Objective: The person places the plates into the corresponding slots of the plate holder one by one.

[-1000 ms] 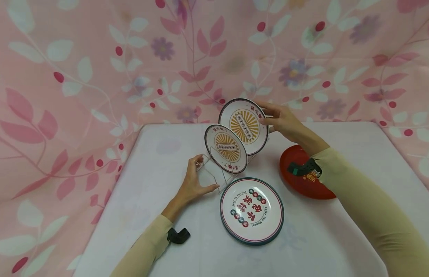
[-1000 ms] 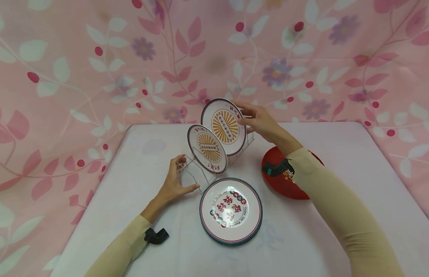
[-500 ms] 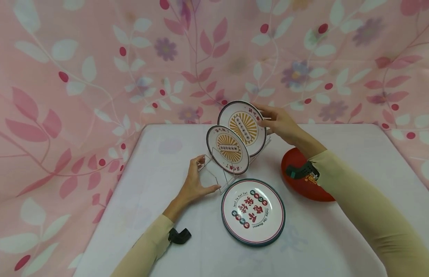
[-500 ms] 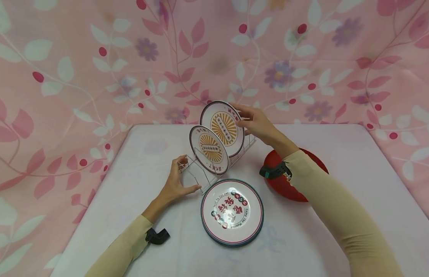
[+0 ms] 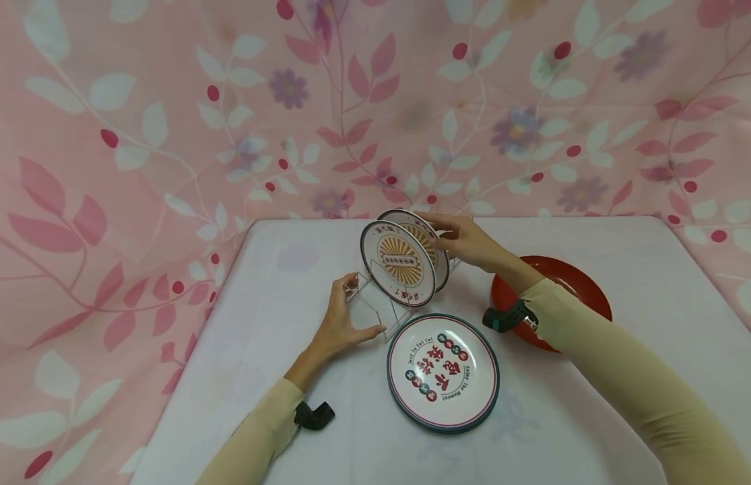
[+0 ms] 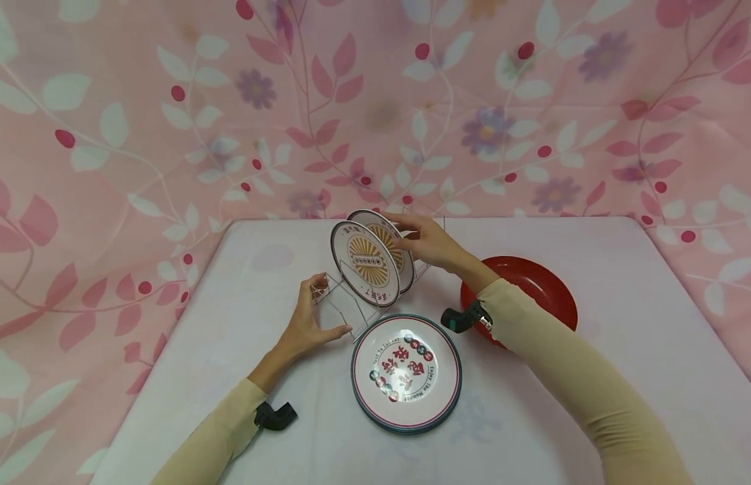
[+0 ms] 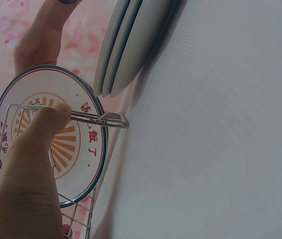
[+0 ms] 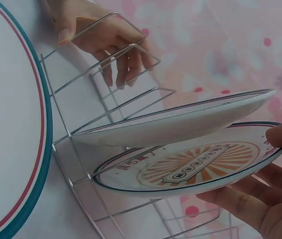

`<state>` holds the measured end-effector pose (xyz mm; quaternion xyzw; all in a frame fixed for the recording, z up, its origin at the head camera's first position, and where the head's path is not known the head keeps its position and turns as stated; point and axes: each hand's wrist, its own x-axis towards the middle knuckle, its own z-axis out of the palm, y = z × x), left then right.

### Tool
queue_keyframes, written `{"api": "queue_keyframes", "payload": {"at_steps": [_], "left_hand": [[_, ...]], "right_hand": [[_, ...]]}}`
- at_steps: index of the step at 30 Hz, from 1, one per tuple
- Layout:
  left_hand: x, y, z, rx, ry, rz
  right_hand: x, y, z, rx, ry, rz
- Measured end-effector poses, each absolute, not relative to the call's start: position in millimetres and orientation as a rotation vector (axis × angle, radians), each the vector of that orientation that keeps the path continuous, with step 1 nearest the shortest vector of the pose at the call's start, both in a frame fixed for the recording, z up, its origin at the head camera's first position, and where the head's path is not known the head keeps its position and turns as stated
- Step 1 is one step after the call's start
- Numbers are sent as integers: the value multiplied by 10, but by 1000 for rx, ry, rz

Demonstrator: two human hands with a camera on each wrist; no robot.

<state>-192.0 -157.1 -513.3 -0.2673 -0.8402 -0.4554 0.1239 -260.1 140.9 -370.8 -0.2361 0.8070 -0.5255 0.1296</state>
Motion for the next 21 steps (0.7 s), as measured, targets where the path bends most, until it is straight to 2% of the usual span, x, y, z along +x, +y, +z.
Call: {"api": "queue_keyframes", "payload": {"at_steps": [21], "left_hand": [[-1948, -1626, -5163, -806, -2429, -1321]], "right_hand": [[-2584, 1438, -3860, -609, 2313, -1595]]}}
